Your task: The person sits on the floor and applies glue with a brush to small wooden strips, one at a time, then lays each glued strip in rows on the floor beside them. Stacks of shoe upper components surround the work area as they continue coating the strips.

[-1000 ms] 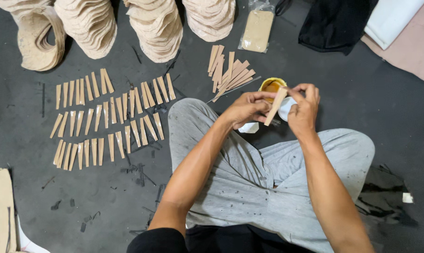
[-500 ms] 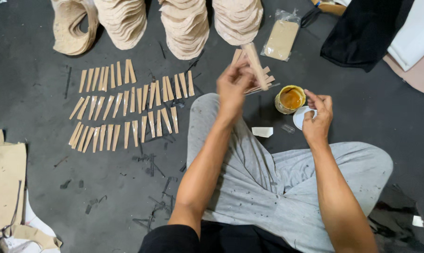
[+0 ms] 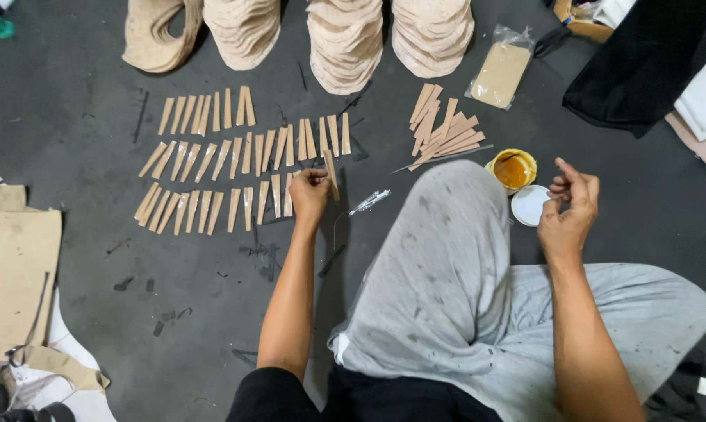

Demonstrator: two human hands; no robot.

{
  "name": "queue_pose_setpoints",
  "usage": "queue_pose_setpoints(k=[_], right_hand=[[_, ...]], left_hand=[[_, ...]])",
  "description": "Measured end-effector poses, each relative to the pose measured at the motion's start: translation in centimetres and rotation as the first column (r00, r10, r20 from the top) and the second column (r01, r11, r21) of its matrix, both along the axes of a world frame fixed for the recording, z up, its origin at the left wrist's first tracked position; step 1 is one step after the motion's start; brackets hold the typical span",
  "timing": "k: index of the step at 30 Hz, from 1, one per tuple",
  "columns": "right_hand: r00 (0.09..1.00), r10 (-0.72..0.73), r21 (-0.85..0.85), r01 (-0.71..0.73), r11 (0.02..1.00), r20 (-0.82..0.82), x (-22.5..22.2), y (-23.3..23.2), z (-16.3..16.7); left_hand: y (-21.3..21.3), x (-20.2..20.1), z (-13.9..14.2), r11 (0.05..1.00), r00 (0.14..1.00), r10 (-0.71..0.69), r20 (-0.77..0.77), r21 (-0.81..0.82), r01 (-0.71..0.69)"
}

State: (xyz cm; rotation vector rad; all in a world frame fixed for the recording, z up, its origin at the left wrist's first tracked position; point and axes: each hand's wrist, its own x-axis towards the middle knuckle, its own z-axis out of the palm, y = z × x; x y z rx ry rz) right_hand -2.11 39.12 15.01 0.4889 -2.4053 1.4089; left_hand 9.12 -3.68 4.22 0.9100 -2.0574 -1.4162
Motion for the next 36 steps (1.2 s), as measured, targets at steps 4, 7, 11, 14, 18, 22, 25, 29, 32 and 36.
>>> queue_pose_setpoints(k=[4,7,11,14,18,22,25,29,32,36], right_hand=[[0.996,-0.052,-0.071,0.057,0.996,0.076,-0.8,0.8,-1.1],[0.996,-0.052,-0.067,0.057,0.996,0.066,-1.6,0.6,-1.9],[0.996,0.002,-0.017,-0.001,1.0,0.084,-1.9,0.3,-3.2],[0.994,0.027,-0.026,-0.024,0.999,0.104,-1.9,0.8,-3.8],[0.988,0.006,-0.055,0.002,0.998,0.155,-2.2,1.4,-4.1],[0.992,0.012,-0.042,-0.007,0.999,0.125,-2.4,1.2,-4.2],[0.989,-0.006,-0.039,0.012,0.999,0.15,-2.4,1.4,-4.2],[0.99,0.005,-0.042,0.001,0.999,0.14,-2.7,1.6,-4.5],[0.988,0.022,-0.053,-0.014,0.999,0.154,-3.0,1.3,-4.9],[0.981,0.022,-0.054,-0.012,0.998,0.192,-3.0,1.1,-5.4]], left_hand=[[0.2,-0.2,-2.1,0.985,0.979,0.059,0.195,-0.171,-0.025],[0.8,0.0,-2.6,0.942,0.968,0.091,0.235,-0.336,-0.006],[1.6,0.4,-2.7,0.919,0.96,0.148,0.239,-0.393,-0.044],[2.2,0.5,-2.6,0.89,0.949,0.181,0.257,-0.454,-0.046],[2.9,0.4,-2.0,0.85,0.976,0.1,0.192,-0.526,0.017],[3.1,0.0,-2.2,0.834,0.958,0.081,0.273,-0.545,0.085],[2.7,-0.5,-2.9,0.827,0.951,0.081,0.299,-0.553,0.104],[2.3,-0.1,-3.7,0.918,0.967,0.06,0.246,-0.395,0.044],[2.2,0.5,-4.1,0.843,0.988,0.044,0.145,-0.536,0.041],[2.3,1.0,-4.5,0.811,0.968,0.079,0.237,-0.58,0.075]])
